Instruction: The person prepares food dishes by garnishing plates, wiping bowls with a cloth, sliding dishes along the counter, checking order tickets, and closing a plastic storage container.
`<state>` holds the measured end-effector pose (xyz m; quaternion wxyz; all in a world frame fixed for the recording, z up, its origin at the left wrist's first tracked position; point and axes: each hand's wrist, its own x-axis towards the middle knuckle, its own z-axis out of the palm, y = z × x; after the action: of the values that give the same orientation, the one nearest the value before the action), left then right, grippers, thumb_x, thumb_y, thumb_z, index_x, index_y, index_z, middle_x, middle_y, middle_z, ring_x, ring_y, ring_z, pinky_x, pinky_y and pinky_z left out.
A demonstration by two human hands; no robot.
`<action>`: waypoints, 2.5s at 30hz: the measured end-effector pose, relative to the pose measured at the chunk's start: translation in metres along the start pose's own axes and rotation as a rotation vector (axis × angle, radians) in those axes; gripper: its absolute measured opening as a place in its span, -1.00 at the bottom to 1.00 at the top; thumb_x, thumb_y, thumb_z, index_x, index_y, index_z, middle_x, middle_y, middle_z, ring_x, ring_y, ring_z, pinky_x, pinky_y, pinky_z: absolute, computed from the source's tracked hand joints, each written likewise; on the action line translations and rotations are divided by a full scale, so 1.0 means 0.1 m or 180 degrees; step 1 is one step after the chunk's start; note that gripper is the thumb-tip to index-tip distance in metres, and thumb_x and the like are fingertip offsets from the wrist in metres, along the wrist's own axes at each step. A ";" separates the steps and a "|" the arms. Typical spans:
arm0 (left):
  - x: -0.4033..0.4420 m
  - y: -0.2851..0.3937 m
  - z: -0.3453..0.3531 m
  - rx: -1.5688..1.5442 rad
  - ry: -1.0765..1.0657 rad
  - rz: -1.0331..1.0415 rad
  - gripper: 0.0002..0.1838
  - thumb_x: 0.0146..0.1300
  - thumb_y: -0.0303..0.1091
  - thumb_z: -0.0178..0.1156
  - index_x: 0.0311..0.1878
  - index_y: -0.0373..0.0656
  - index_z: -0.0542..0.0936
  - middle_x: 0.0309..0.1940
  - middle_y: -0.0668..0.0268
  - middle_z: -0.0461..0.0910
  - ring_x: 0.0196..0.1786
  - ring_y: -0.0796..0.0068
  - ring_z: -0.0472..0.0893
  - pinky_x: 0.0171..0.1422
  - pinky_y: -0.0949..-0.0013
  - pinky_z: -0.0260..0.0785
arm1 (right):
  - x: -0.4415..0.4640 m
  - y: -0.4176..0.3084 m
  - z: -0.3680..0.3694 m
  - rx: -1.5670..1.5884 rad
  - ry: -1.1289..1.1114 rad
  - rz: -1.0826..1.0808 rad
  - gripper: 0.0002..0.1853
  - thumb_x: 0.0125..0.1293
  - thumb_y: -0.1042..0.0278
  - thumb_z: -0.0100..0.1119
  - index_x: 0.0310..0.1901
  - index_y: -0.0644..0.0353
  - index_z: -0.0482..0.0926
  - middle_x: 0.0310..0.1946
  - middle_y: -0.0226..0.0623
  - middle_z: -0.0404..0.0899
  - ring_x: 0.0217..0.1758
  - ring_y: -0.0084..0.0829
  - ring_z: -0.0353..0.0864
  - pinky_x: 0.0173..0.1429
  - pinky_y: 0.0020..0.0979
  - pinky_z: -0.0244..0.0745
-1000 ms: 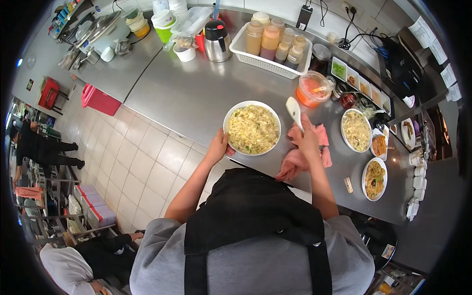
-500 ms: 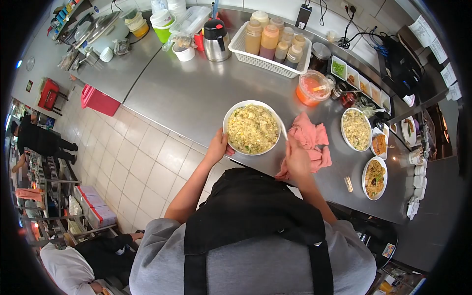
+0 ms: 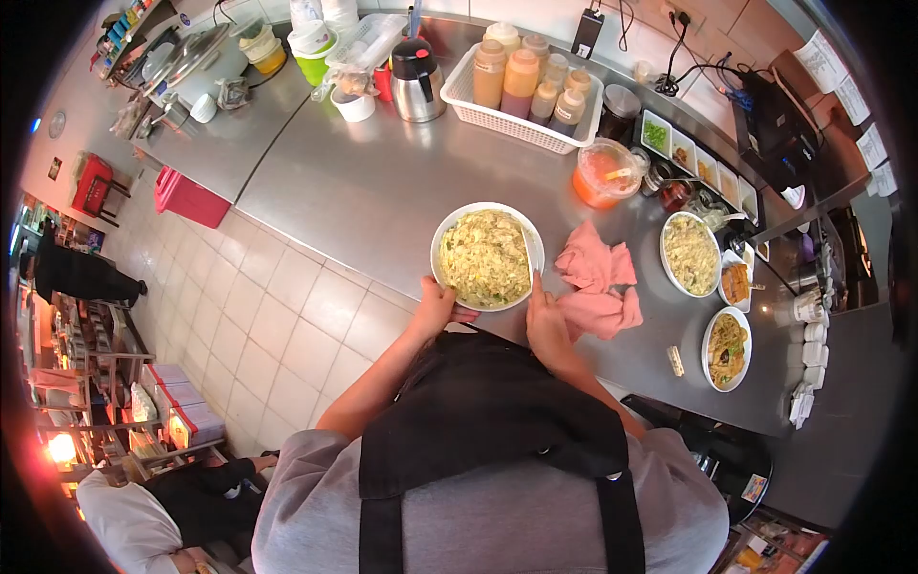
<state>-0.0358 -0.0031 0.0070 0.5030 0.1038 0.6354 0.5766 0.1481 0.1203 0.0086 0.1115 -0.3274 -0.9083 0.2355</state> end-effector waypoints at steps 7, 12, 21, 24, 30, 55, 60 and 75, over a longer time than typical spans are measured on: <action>0.11 -0.15 0.30 -0.1118 -0.0688 -0.0172 -0.57 0.42 -0.47 -0.29 0.28 -0.43 -0.04 0.04 -0.25 0.40 -0.04 -0.12 0.59 0.06 0.07 0.56 | 0.09 0.19 -0.03 0.0727 0.0297 0.0050 -0.43 0.30 0.53 -0.13 0.36 0.34 0.08 -0.28 0.12 0.45 -0.30 0.06 0.50 -0.17 -0.10 0.43; 0.17 -0.15 0.52 -0.1360 -0.0590 -0.0338 -0.58 0.43 -0.44 -0.33 0.30 -0.39 0.08 0.09 -0.24 0.38 0.10 -0.14 0.50 0.19 0.02 0.46 | 0.39 0.62 -0.47 0.0449 0.1356 -0.0743 -0.56 0.36 0.45 -0.12 0.27 0.28 0.27 -0.27 0.03 0.51 -0.30 -0.12 0.55 -0.23 -0.19 0.45; 0.09 -0.23 0.84 -0.1107 0.0066 0.0253 -0.59 0.45 -0.38 -0.26 0.28 -0.18 -0.05 0.05 -0.14 0.41 -0.01 0.00 0.59 0.11 0.07 0.49 | 0.54 2.47 -2.48 0.0622 0.2962 0.1035 -0.74 0.40 0.28 -0.05 -0.10 0.28 0.53 -0.54 -0.20 0.59 -0.47 -0.38 0.59 -0.33 -0.35 0.42; 0.18 -0.34 0.85 -0.1101 0.0339 0.0387 -0.62 0.43 -0.39 -0.23 0.24 -0.20 0.01 0.05 -0.13 0.41 -0.05 0.03 0.61 0.07 0.10 0.52 | 0.78 3.59 -2.84 -0.0566 0.2962 0.1480 -0.79 0.20 0.40 -0.03 -0.21 0.27 0.57 -0.48 -0.01 0.61 -0.37 -0.01 0.62 -0.27 -0.12 0.46; 0.22 -0.28 0.96 -0.1233 0.1161 0.0483 -0.60 0.36 -0.43 -0.17 0.18 -0.38 0.04 0.05 -0.11 0.39 -0.09 0.02 0.61 -0.06 0.22 0.60 | 1.36 4.54 -3.24 -0.1497 0.1588 0.2075 -0.31 0.29 -0.24 -0.06 0.10 0.34 0.42 -0.24 0.15 0.60 -0.09 0.15 0.56 0.01 -0.06 0.45; 0.83 0.31 -0.21 -0.0230 0.0953 0.0473 -0.66 0.42 -0.44 -0.19 0.18 -0.42 0.19 -0.19 -0.10 0.55 -0.31 0.19 0.68 -0.28 0.30 0.65 | 0.31 -0.40 0.59 0.1484 -0.2472 -0.2921 -0.72 0.27 0.32 -0.03 -0.11 0.28 0.58 -0.43 -0.15 0.60 -0.41 -0.30 0.58 -0.23 -0.20 0.48; 0.80 0.25 -0.09 0.0149 0.1429 0.0802 -0.64 0.33 -0.51 -0.14 0.16 -0.42 0.21 -0.33 -0.06 0.58 -0.45 0.20 0.68 -0.44 0.28 0.63 | 0.73 0.21 -0.09 0.1785 -0.1748 -0.0820 -0.70 0.25 0.29 -0.01 -0.10 0.28 0.58 -0.51 -0.26 0.55 -0.41 -0.31 0.53 -0.27 -0.28 0.47; -0.01 -0.08 0.07 0.1110 0.0890 0.0497 -0.52 0.37 -0.46 -0.16 0.33 -0.34 0.10 -0.47 -0.02 0.59 -0.61 0.25 0.63 -0.57 0.34 0.57 | 0.78 0.78 -0.30 0.1724 -0.0248 0.0071 -0.79 0.16 0.36 0.14 -0.24 0.30 0.65 -0.34 -0.11 0.61 -0.23 -0.20 0.59 -0.10 -0.32 0.47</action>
<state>-0.0265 -0.0021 0.0016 0.3385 0.1571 0.7789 0.5040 0.1418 0.2336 -0.0010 0.1573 -0.2863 -0.8122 0.4834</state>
